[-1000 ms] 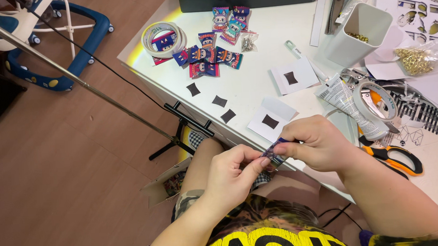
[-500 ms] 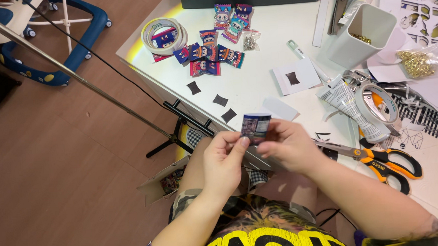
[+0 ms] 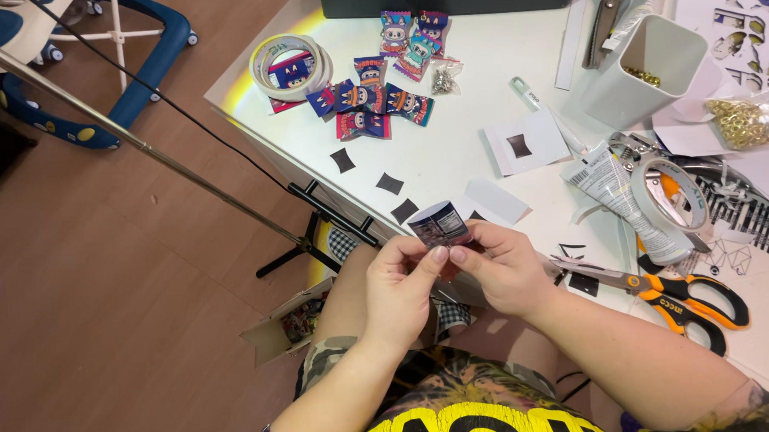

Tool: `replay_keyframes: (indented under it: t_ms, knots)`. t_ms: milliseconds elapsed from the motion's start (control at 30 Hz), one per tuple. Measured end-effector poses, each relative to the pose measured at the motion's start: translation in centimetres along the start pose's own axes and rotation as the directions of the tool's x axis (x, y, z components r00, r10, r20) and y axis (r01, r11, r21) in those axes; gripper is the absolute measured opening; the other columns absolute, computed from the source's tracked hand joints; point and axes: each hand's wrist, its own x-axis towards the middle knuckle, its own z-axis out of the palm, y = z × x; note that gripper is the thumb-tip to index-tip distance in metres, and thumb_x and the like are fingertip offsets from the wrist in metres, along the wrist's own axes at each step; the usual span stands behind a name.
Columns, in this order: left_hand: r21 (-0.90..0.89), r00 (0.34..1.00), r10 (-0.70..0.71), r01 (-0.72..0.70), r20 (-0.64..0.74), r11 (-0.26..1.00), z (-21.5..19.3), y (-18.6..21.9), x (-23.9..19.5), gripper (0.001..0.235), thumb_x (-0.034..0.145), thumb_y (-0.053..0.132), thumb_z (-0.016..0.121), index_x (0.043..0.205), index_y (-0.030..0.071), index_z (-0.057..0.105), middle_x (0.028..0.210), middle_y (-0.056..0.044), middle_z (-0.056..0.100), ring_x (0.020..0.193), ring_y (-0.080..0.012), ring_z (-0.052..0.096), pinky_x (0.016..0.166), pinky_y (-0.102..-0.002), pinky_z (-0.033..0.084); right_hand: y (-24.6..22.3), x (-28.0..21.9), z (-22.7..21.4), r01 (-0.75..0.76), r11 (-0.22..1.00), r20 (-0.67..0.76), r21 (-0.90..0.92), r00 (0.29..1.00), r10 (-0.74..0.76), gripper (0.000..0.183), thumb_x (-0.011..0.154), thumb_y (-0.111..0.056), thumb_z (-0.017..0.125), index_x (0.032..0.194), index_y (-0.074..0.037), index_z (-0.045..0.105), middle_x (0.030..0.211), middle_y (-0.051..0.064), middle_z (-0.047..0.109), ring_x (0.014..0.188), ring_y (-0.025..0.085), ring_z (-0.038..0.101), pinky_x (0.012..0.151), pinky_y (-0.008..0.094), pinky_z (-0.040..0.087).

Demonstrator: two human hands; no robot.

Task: The person assembles small candy packages by wrapping printed wrappers around white rectangular inserts and securing them with clear tape. The person handles multiple wrappers and inserts, folding and taping each unit individually on a white desk.

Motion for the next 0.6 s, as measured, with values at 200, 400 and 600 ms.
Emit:
replay_keyframes:
  t_ms: [200, 400, 600]
  knots:
    - [0.081, 0.991, 0.108, -0.114, 0.075, 0.99, -0.4, 3.1, 0.3, 0.023, 0.076, 0.014, 0.091, 0.093, 0.006, 0.078, 0.082, -0.005, 0.07, 0.082, -0.0076, 0.059, 0.077, -0.026, 0.051, -0.9, -0.2, 0.1, 0.085, 0.993, 0.132, -0.079, 0.988, -0.075, 0.01, 0.092, 0.0, 0.068, 0.087, 0.005, 0.074, 0.075, 0.011, 0.068, 0.067, 0.014, 0.06, 0.067, 0.028, 0.055]
    - [-0.233, 0.982, -0.012, 0.057, 0.191, 0.971, -0.4, 3.7, -0.8, 0.01, 0.085, 0.003, 0.081, 0.087, -0.001, 0.072, 0.059, -0.016, 0.067, 0.052, -0.015, 0.064, 0.048, -0.026, 0.055, -1.3, -1.6, 1.4, 0.052, 0.996, 0.185, 0.075, 0.981, -0.065, 0.01, 0.091, -0.004, 0.072, 0.085, 0.003, 0.076, 0.077, 0.009, 0.066, 0.07, 0.013, 0.056, 0.067, 0.029, 0.052]
    - [-0.293, 0.992, -0.021, 0.057, 0.123, 0.955, -0.2, 5.0, -1.6, 0.013, 0.097, 0.005, 0.068, 0.091, -0.005, 0.072, 0.058, -0.021, 0.065, 0.05, -0.0209, 0.063, 0.044, -0.035, 0.059, -2.9, -1.9, 2.1, -0.021, 0.999, 0.225, 0.039, 0.974, 0.011, 0.011, 0.091, -0.001, 0.069, 0.082, 0.004, 0.074, 0.064, 0.008, 0.069, 0.059, 0.01, 0.065, 0.059, 0.023, 0.056]
